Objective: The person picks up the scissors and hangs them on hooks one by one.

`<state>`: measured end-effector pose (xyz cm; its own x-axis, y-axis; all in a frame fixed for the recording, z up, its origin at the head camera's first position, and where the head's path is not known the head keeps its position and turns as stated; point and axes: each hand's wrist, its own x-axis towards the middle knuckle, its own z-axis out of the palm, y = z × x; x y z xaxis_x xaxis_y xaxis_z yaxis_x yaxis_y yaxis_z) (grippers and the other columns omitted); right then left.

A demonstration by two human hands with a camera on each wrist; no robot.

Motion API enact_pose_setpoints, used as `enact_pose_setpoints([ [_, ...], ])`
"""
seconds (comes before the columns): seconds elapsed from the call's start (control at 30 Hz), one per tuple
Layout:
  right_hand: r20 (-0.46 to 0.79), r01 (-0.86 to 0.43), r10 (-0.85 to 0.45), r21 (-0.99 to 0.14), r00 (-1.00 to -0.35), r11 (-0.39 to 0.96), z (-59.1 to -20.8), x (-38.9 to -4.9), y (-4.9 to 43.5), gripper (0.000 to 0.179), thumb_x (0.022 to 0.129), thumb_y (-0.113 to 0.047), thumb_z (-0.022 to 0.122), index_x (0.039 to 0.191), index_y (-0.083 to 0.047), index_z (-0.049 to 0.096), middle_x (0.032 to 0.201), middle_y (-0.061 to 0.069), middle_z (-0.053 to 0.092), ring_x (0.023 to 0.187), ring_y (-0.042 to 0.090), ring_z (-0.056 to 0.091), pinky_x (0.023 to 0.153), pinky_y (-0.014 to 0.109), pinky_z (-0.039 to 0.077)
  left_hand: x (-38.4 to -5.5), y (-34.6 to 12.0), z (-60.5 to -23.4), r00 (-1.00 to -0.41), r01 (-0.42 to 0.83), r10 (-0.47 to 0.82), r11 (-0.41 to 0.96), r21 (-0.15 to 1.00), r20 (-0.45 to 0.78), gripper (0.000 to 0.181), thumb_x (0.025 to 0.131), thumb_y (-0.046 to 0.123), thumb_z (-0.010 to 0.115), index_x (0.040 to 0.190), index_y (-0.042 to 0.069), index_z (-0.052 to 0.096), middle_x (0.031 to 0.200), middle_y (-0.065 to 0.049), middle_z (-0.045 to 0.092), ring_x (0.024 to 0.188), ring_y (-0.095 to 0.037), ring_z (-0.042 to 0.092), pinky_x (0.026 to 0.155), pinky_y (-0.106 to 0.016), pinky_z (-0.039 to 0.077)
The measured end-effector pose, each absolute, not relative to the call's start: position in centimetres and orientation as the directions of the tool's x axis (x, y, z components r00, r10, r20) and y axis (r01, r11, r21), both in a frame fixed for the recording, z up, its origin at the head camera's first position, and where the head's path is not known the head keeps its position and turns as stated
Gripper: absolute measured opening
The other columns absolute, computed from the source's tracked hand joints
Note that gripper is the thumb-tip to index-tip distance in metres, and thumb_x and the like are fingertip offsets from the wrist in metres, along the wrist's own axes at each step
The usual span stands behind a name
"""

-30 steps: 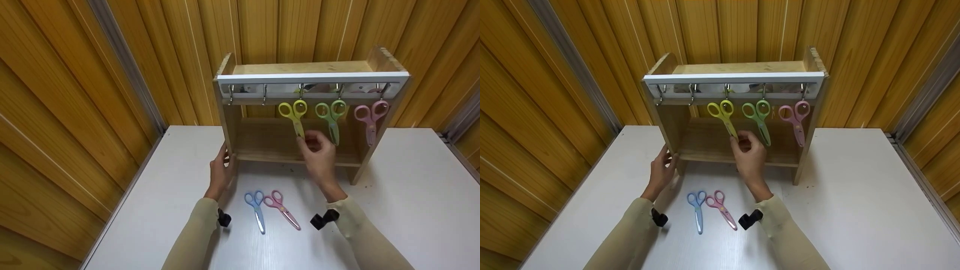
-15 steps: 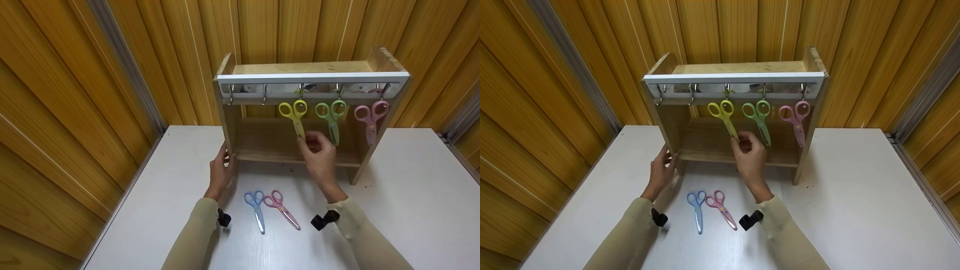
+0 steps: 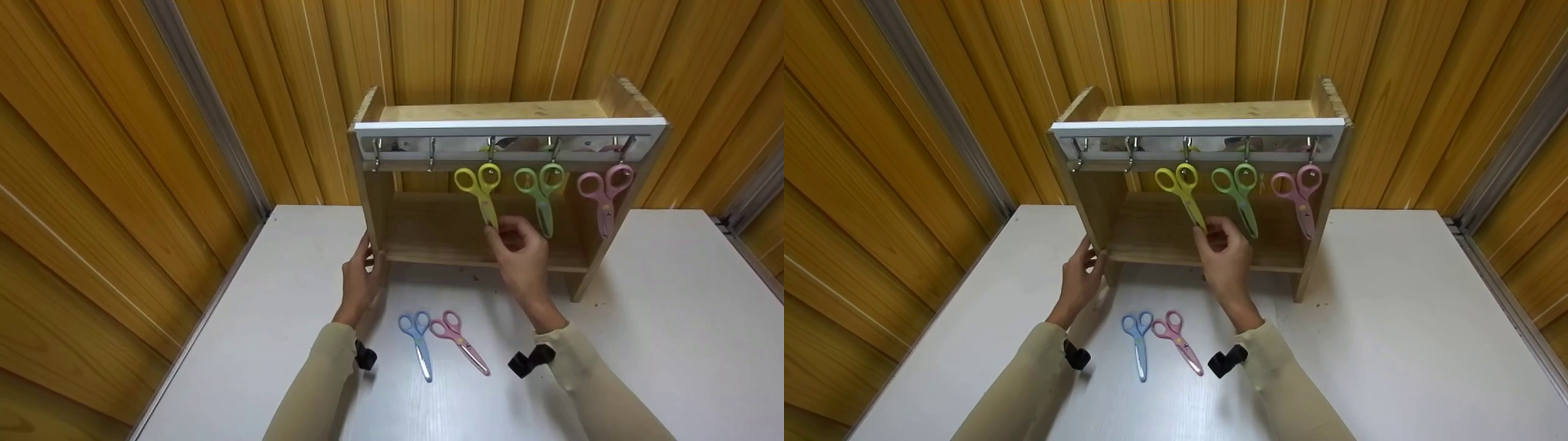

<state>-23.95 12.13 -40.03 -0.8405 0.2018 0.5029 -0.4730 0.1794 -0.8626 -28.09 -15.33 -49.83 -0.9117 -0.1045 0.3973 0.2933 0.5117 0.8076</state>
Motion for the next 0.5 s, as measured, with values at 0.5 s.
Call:
enact_pose_setpoints([
  [0.5, 0.469, -0.436, 0.187, -0.88, -0.863, 0.19, -39.81, -23.48, 12.37, 0.017, 0.094, 0.0, 0.072, 0.106, 0.01, 0.067, 0.095, 0.02, 0.067, 0.08, 0.025, 0.061, 0.066, 0.021, 0.05, -28.19, -15.35, -49.8, -0.924, 0.267, -0.099, 0.525, 0.808, 0.37, 0.063, 0.106, 0.019, 0.059, 0.163, 0.02, 0.031, 0.153, -0.005, 0.052, 0.112, -0.025, 0.07, 0.095, -0.037, 0.057],
])
